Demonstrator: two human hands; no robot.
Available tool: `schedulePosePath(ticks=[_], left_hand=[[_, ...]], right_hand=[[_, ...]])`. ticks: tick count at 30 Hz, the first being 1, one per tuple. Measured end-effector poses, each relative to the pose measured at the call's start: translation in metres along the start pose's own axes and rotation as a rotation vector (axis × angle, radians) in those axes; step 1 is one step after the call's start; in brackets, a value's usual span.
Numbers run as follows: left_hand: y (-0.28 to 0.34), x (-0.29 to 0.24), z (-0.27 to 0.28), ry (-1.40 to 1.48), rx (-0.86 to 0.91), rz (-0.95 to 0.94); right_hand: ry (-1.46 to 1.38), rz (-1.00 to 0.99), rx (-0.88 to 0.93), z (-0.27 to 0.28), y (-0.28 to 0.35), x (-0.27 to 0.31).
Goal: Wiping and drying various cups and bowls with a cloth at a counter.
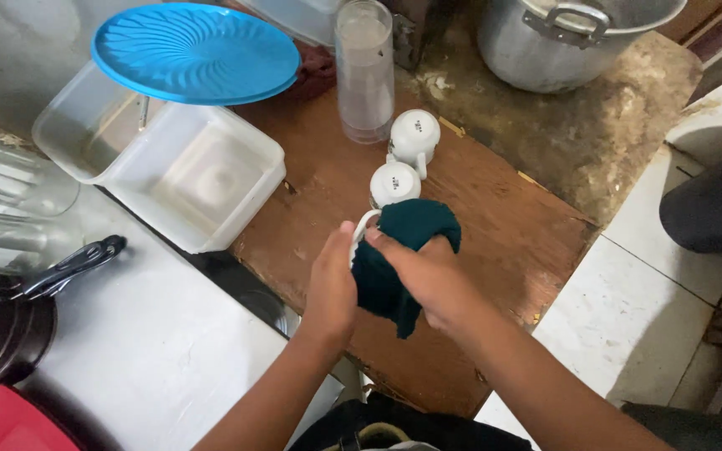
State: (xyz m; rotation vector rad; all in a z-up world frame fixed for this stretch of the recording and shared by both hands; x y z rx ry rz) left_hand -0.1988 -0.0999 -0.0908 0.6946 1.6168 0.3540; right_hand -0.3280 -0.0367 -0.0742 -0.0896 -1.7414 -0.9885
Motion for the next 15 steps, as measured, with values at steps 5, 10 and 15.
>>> schedulePosePath(ticks=[5,10,15], left_hand=[[0.016,-0.044,0.001,-0.320,-0.004,-0.088],[0.024,-0.021,0.001,-0.042,0.131,0.481],[0.016,-0.036,0.018,-0.157,0.024,0.035]], right_hand=[[0.305,0.049,0.170,0.001,0.014,0.003],[0.603,0.336,0.144,-0.016,0.024,0.016],[-0.063,0.003,0.069,-0.023,0.016,0.012]])
Point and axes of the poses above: each hand's wrist, its own y-axis away from the middle knuckle, its own z-axis out of the back of the hand, x = y × z, the point moved 8 cm from there along -y, towards the middle knuckle, and after that the axes turned 8 degrees about -x, right-handed, at the moved point
